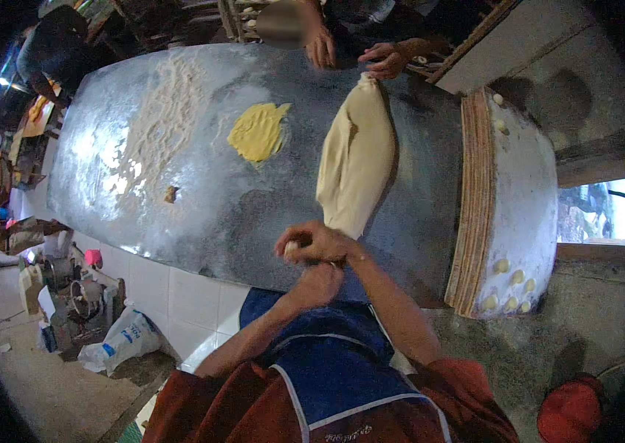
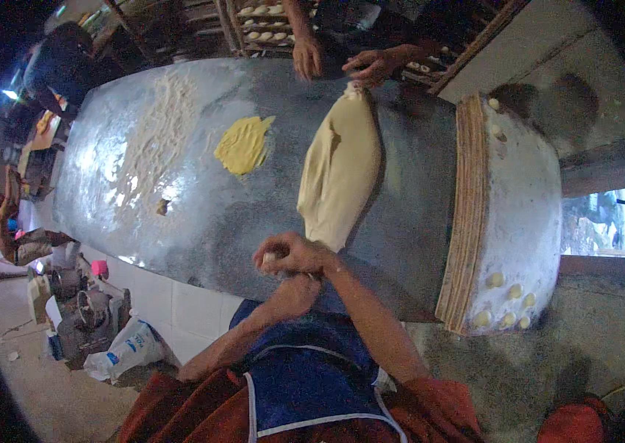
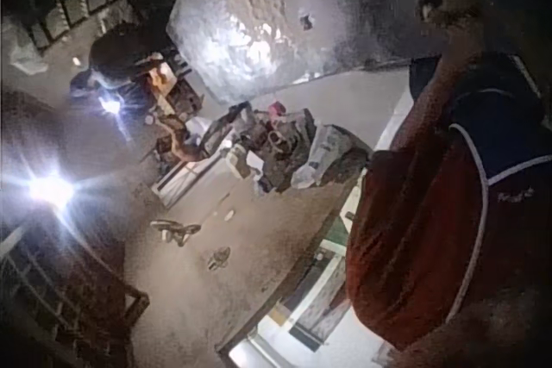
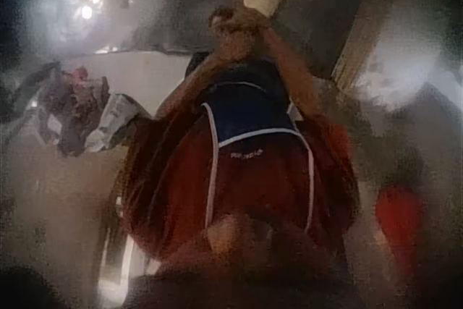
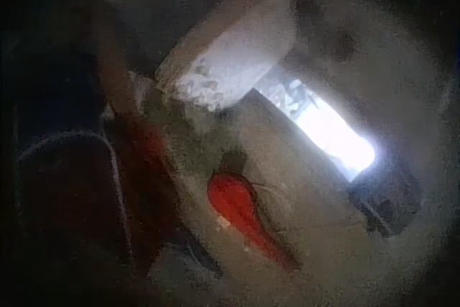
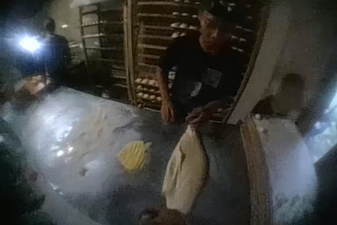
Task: The person repeatedly pinches off small pieces of dough from a large mass on a metal table, rolls them into balls, and places them on a floured wooden tray. A coworker across the table also shapes dough and arranges pieces on racks.
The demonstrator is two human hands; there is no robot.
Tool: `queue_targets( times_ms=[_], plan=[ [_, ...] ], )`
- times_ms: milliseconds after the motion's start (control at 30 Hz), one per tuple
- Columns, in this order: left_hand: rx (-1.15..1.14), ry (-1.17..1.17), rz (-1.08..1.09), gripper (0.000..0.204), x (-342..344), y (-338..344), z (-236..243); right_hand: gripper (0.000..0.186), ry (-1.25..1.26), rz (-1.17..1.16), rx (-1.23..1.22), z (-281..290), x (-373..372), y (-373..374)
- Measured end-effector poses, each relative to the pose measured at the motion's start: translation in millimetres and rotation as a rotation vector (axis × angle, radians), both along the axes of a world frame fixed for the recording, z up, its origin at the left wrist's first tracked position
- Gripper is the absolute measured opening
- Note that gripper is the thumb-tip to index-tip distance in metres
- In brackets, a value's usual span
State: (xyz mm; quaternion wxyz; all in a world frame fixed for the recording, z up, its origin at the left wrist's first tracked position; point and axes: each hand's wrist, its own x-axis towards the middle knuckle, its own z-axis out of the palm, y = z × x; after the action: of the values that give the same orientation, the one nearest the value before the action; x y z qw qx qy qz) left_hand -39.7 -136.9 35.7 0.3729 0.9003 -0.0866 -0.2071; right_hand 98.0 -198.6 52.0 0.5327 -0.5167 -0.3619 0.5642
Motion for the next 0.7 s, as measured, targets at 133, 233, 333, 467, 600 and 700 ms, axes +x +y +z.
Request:
queue_targets(
  times_ms=[133, 233, 333, 467, 600, 700],
  plan=[
    [-0.212, 0.147, -0.203, 0.028, 8, 31, 125, 0.023, 0.039, 0.010, -0.005, 16, -18, 10],
    [-0.273, -0.365, 0.054, 0.019, 2, 54, 164, 0.019, -0.202, -0.394, 0.112, 26, -35, -59],
    [0.038, -0.002, -0.012, 0.019, -21, 85, 71, 0.021, -0.926, -0.644, -0.394, 15, -79, -153],
    [0.355, -0.389, 0.330, 0.035, -37, 108, 5, 0.030, -1.583, -0.580, -0.796, -6, -84, -212],
    [0.372, -0.539, 0.832, 0.033, 58, 69, -10, 0.047, -1.329, -1.004, -0.890, -15, 0, -118],
    [0.219, -0.480, 0.681, 0.034, 21, 24, -51, 0.047, -1.424, -0.944, -0.505, -48, -56, -111]
  ],
)
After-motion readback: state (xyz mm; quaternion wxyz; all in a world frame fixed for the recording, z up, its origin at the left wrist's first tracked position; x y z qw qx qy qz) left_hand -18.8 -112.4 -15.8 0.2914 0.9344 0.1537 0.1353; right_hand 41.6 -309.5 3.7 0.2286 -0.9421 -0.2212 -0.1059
